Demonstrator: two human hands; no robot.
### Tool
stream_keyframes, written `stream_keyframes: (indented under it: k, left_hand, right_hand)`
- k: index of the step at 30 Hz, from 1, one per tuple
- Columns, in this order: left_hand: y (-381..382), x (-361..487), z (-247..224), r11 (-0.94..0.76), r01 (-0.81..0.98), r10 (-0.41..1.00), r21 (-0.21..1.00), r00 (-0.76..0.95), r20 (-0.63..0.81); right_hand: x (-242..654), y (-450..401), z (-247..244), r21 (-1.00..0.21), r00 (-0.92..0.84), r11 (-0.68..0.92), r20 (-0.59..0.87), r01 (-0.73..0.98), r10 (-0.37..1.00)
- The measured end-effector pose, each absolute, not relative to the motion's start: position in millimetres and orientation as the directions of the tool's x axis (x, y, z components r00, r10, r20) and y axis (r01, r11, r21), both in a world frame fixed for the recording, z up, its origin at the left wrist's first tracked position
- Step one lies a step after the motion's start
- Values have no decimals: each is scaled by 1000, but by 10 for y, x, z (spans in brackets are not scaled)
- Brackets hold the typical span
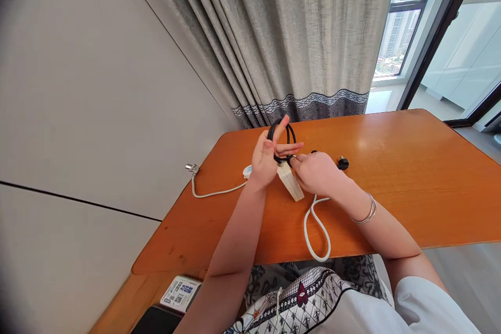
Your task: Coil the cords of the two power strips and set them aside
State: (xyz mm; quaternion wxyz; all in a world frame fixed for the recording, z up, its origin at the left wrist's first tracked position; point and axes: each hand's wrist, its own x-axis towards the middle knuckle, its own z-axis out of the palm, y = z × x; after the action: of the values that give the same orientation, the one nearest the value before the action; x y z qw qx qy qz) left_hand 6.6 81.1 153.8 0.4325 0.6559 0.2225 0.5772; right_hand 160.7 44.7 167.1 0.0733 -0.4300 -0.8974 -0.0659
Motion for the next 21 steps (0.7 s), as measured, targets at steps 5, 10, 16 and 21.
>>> stream_keyframes:
  k: [5, 10, 16, 21]
  left_hand:
    - [744, 66, 1501, -701, 252, 710, 667, 331, 621]
    - [731, 41, 1557, -698, 447, 712, 560, 343, 613]
    - [775, -57, 1620, -552, 298, 832, 779, 252, 494]
    - [856, -183, 1646, -397, 112, 903, 911, 224, 366]
  right_hand:
    - [1642, 459, 1684, -70, -582, 624, 293, 778, 758]
    - [1613, 451, 1678, -117, -477, 522, 278, 845, 834]
    - [1893, 685, 1639, -110, -387, 443, 330, 890, 861]
    - [2236, 748, 1761, -502, -471, 569, 321, 651, 822]
